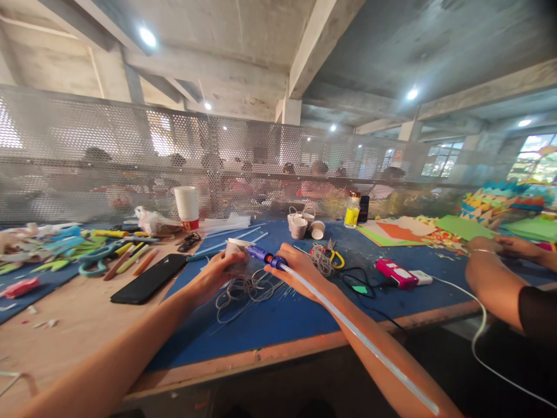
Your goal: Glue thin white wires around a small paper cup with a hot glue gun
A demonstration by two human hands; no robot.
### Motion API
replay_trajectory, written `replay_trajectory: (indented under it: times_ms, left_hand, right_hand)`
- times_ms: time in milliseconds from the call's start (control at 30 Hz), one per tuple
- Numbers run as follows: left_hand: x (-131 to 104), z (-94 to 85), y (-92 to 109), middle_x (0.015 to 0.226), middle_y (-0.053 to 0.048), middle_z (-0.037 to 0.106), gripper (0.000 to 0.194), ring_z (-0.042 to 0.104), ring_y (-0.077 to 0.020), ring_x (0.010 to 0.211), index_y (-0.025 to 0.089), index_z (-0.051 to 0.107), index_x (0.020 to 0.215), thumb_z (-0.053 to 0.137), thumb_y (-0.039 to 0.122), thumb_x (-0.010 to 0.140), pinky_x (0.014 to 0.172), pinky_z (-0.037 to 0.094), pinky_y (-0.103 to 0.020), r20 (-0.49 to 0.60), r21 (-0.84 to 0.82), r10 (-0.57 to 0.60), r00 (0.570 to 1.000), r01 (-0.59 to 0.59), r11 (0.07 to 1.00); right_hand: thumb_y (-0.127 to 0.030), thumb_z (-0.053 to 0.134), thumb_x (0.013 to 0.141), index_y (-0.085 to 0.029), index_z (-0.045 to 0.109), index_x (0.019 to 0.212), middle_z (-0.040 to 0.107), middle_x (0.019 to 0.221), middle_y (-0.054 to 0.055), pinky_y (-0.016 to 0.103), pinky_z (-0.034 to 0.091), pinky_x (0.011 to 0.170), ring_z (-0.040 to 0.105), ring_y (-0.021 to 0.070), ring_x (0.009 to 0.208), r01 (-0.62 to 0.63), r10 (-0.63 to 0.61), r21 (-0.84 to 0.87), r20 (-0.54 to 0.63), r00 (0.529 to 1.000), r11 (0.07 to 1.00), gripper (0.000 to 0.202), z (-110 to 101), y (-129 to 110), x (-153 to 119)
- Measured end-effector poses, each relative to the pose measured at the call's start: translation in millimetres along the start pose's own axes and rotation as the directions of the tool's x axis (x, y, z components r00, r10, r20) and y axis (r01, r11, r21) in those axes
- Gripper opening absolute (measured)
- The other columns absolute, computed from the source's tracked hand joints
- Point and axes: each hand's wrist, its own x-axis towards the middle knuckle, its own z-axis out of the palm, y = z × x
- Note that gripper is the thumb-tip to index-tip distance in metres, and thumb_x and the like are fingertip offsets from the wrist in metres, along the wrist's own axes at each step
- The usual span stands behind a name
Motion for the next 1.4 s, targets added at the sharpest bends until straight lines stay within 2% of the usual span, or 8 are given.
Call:
replay_trajectory:
  times_ms: [700, 1000, 1167, 1300, 1400]
  left_hand:
    - [-1, -2.2, 1, 0.092, -0.009, 0.077, 0.03, 0.069, -0.0253, 0.084, 0.019, 0.077, 0.093, 0.076, 0.042, 0.074, 0.078, 0.056, -0.038, -0.005, -0.001, 0.002, 1.0, -0.002, 1.0]
    - [2, -6.4, -1, 0.094, -0.008, 0.078, 0.029, 0.069, -0.0232, 0.085, 0.019, 0.08, 0.093, 0.078, 0.041, 0.074, 0.078, 0.054, -0.035, 0.028, -0.077, -0.032, 0.999, 0.034, 0.996]
    - [3, -8.0, -1, 0.093, -0.007, 0.078, 0.027, 0.068, -0.0201, 0.084, 0.02, 0.081, 0.093, 0.078, 0.04, 0.075, 0.075, 0.054, -0.03, 0.044, -0.158, -0.064, 0.997, 0.071, 0.985]
    - [5, -10.8, -1, 0.093, -0.006, 0.078, 0.024, 0.069, -0.0188, 0.083, 0.02, 0.079, 0.097, 0.076, 0.035, 0.078, 0.072, 0.055, -0.028, 0.026, -0.223, -0.057, 0.998, 0.061, 0.973]
    - [7, -15.6, -2, 0.095, -0.007, 0.078, 0.025, 0.071, -0.0183, 0.085, 0.019, 0.078, 0.101, 0.073, 0.034, 0.082, 0.072, 0.056, -0.027, 0.043, -0.252, -0.047, 0.998, 0.056, 0.966]
  right_hand:
    - [-0.041, 0.063, 0.097, -0.02, 0.058, 0.083, 0.057, 0.09, 0.001, 0.024, 0.041, 0.069, 0.058, 0.0129, 0.075, -0.018, 0.018, -0.019, 0.001, 1.0, 1.0, 0.025, -6, -4, 1]
    - [-0.045, 0.063, 0.097, -0.02, 0.058, 0.083, 0.057, 0.089, 0.001, 0.023, 0.041, 0.069, 0.058, 0.0129, 0.074, -0.018, 0.018, -0.022, -0.008, 1.0, 1.0, 0.028, -5, -3, 1]
    - [-0.048, 0.061, 0.097, -0.02, 0.06, 0.086, 0.062, 0.089, 0.002, 0.023, 0.041, 0.068, 0.06, 0.0132, 0.073, 0.011, -0.01, 0.027, -0.046, 0.999, 1.0, 0.03, -4, 0, 0]
    - [-0.051, 0.063, 0.095, -0.023, 0.063, 0.098, 0.066, 0.074, -0.001, 0.024, 0.038, 0.061, 0.063, 0.016, 0.067, -0.116, 0.118, 0.035, -0.056, 0.991, 0.993, 0.029, -4, 4, 0]
    - [-0.045, 0.066, 0.093, -0.023, 0.06, 0.109, 0.073, 0.084, 0.002, 0.025, 0.039, 0.064, 0.069, 0.0199, 0.075, -0.186, 0.183, -0.043, -0.074, 0.98, 0.982, 0.027, -2, 8, 0]
